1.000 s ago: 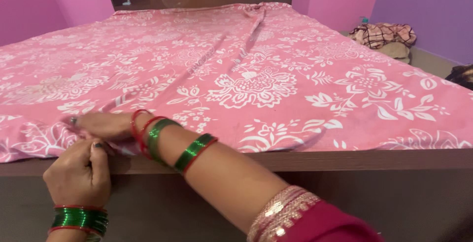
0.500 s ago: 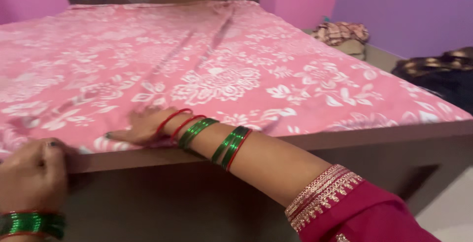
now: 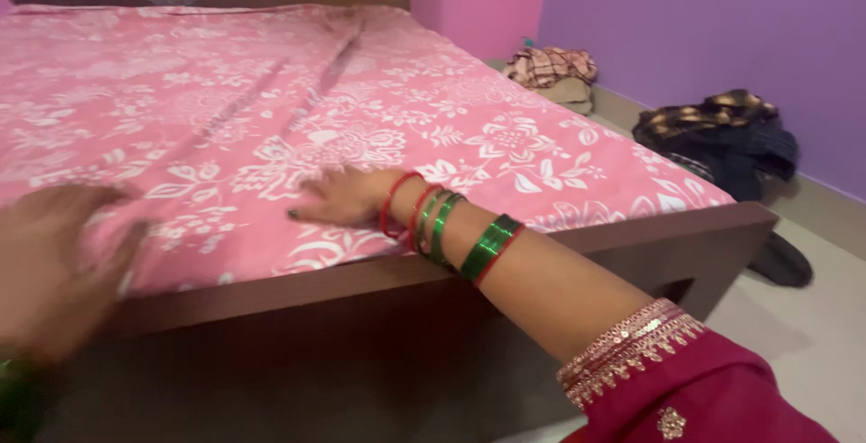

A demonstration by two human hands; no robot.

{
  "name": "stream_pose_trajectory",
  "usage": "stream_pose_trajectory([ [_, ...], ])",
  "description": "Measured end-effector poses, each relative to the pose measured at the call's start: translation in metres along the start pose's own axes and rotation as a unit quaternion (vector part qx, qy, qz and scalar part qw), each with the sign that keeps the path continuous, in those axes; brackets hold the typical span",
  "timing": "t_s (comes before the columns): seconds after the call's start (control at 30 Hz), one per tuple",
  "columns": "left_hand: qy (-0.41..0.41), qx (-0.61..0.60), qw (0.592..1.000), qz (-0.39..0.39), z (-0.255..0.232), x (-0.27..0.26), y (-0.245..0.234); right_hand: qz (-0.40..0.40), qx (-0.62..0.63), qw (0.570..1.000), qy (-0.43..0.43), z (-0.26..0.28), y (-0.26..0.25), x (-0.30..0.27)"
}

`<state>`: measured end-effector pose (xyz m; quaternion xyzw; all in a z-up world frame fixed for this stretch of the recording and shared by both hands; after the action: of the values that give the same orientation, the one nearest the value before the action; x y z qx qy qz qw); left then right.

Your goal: The person spreads and smooths a pink floral bedsheet over a wooden bed frame, tucking the edges of the sheet under the mattress by hand.

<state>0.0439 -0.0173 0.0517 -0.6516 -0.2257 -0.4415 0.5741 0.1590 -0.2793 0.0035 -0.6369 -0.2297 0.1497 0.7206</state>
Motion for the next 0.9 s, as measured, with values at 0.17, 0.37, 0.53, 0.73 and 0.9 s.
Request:
stream_pose_trajectory([
  [0.17,-0.041,-0.121,0.97,0.207,-0.075,0.048,0.103,0.012,0.051,0.998,-0.029,0.037,0.032,0.007],
  [0.37,-0.003,-0.145,0.93,0.337,-0.09,0.066,0.196,0.097,0.217,0.951,-0.197,0.106,0.013,-0.036],
  [0.53,0.069,-0.353,0.842,0.402,-0.134,0.076,0.232,0.142,0.194,0.921,-0.307,0.066,-0.078,-0.069],
  [0.73,0.081,-0.303,0.824,0.471,-0.138,0.05,0.214,0.145,0.342,0.922,-0.115,0.01,-0.059,-0.049],
  [0.9,0.032,-0.044,0.898,0.437,0.0,0.065,0.271,0.085,0.25,0.952,-0.152,0.01,-0.025,-0.034],
])
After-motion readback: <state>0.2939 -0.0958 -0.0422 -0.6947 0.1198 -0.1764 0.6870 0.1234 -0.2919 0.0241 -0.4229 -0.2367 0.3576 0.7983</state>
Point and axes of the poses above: each hand's wrist, its own x-axis towards the middle knuckle, its own y-axis out of the palm, z = x × y, the point moved 7 cm from there along x, towards the middle knuckle, and after that the axes turned 9 degrees about -z, right-handed, at the moved point
